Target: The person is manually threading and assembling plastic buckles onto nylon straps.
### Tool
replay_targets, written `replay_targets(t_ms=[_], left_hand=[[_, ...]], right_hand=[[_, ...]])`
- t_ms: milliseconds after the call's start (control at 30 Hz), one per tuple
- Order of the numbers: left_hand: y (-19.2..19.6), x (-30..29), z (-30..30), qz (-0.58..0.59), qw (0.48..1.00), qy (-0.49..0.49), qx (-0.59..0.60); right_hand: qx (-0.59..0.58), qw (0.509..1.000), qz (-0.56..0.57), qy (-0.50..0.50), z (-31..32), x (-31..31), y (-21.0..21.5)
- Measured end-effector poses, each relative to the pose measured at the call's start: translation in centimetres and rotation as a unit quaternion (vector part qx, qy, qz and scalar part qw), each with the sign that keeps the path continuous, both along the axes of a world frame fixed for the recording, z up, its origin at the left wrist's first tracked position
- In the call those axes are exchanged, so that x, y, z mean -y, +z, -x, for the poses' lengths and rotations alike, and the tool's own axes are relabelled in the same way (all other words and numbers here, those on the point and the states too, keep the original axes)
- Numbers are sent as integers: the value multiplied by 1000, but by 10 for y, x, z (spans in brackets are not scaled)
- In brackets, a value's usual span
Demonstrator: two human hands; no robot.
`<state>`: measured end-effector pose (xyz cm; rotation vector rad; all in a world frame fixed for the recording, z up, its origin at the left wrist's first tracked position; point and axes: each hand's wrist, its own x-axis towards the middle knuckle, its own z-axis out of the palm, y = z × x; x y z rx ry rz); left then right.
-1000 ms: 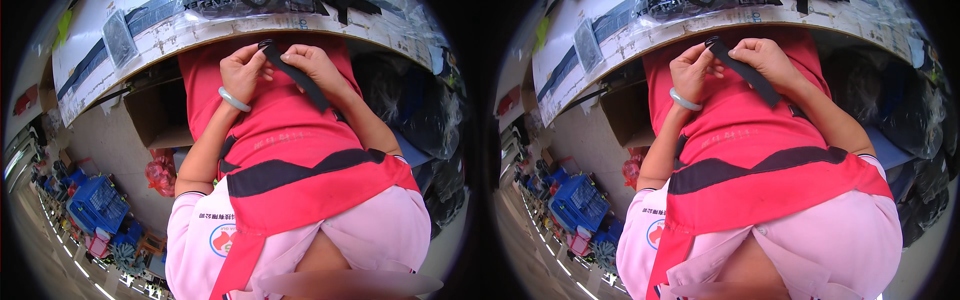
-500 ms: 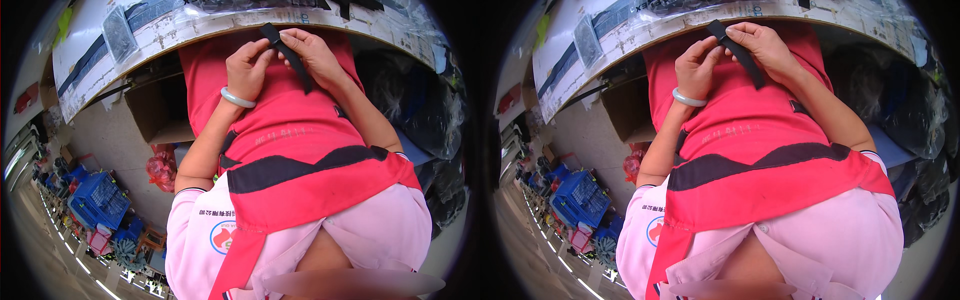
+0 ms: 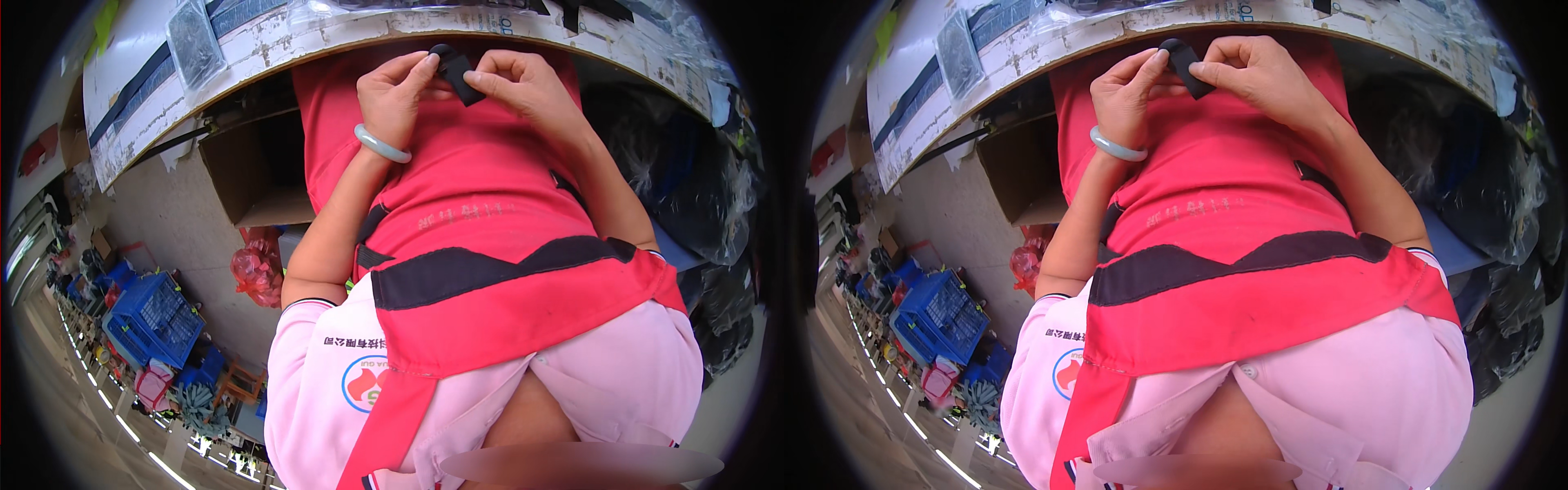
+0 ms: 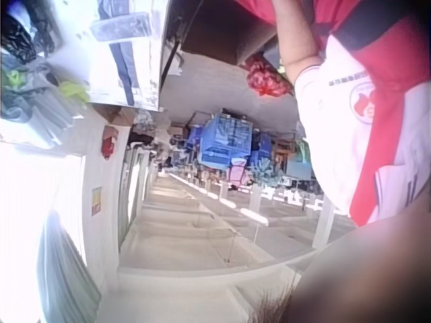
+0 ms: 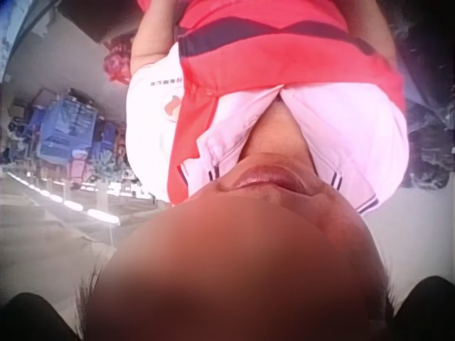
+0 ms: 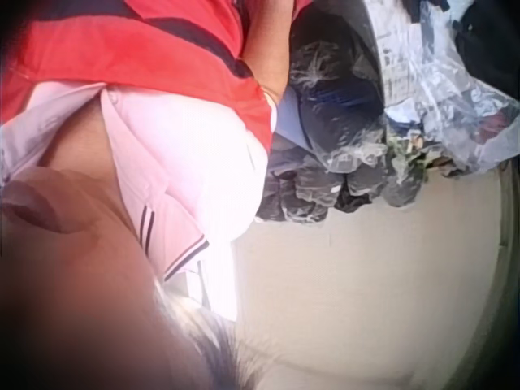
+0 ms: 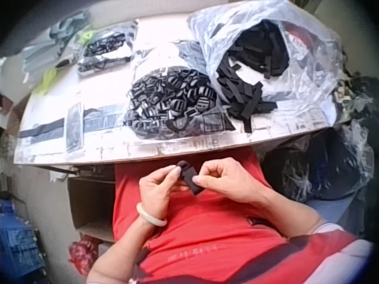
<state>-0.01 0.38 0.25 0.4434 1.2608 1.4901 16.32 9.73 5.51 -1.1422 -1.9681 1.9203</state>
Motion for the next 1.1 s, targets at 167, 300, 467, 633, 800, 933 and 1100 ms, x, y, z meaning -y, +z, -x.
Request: replay_targets(t_ms=[167, 300, 467, 633, 800, 933, 1100], left_hand=[[-3, 7, -3, -65, 983, 17, -172], [-2, 6, -4, -104, 970, -4, -220], [-6, 8, 1, -158, 974, -41, -156], [-2, 16, 0, -148, 961, -73, -223], [4, 18, 0, -168, 956, -83, -228], [3, 19, 1, -173, 956, -80, -223], [8, 24, 5, -167, 956, -121, -210]], right_hand=[[30, 994, 106, -16, 0, 6, -8], [-21, 989, 145, -39, -1, 3, -19], [-91, 982, 129, -99, 0, 2, -31], [-63, 990, 123, -4, -7, -8, -26], [-71, 996, 19, -47, -3, -4, -31], [-95, 991, 49, -79, 2, 1, -29], [-92, 989, 114, -20, 1, -1, -39]])
